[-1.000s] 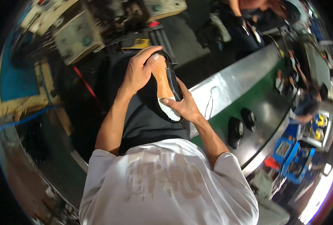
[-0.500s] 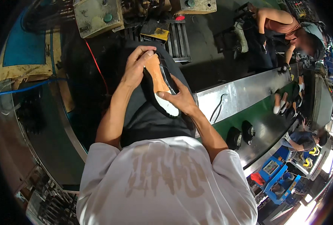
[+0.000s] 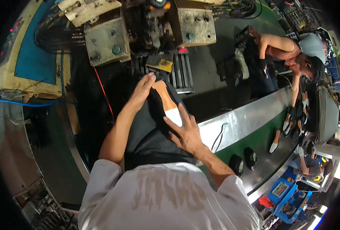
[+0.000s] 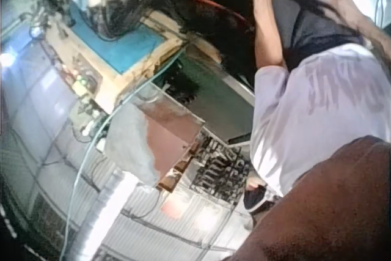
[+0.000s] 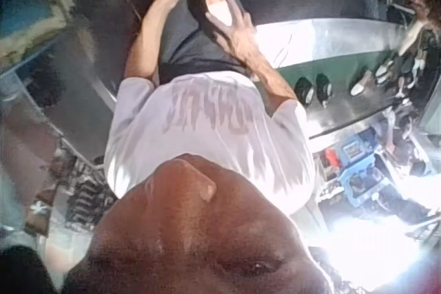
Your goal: The person repeatedly picks up shoe uppers and lasts from a conveyor belt, places them into a machine to attach the sole, and then removes the assembled shoes. The process is repeated for multiple units in a continuous loop.
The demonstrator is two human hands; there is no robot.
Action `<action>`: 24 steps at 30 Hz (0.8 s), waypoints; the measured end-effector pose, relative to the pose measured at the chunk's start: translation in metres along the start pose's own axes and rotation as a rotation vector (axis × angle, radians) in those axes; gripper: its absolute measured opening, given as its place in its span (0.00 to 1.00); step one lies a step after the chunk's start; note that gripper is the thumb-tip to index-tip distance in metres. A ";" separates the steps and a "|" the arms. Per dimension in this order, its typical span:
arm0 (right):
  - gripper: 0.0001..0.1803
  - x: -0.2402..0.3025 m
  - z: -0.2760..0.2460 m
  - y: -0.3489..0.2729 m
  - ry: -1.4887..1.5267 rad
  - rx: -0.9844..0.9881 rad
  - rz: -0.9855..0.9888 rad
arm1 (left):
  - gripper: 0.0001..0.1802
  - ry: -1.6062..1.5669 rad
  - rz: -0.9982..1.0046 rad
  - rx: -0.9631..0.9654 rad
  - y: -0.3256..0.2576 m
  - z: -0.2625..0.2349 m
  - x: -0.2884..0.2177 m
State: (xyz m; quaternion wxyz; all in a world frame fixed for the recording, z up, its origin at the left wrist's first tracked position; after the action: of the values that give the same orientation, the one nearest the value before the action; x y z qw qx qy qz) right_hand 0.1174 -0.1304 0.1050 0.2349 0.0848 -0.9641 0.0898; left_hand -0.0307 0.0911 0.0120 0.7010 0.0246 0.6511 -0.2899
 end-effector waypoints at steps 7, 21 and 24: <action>0.36 -0.023 -0.053 -0.004 0.063 -0.283 0.094 | 0.43 0.080 0.417 -0.240 0.104 -0.063 -0.141; 0.44 -0.028 -0.197 0.182 -0.176 -0.469 -0.060 | 0.24 -0.567 0.107 0.371 0.146 -0.027 -0.228; 0.41 -0.028 -0.203 0.244 -0.239 -0.498 -0.073 | 0.39 -0.674 0.210 0.470 0.066 -0.037 -0.208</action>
State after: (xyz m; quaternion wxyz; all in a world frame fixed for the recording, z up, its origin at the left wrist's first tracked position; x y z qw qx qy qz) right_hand 0.1805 0.1525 0.2365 0.1363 0.0693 -0.9737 -0.1691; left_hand -0.0315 0.2385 0.1771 0.8758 0.1535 0.2955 -0.3493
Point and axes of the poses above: each hand's wrist, its own y-axis towards the middle knuckle, its own z-axis out of the palm, x = y × z, the point moved 5 cm from there along y, towards the middle knuckle, and after that the axes turned 8 degrees about x, right-handed, at the moved point
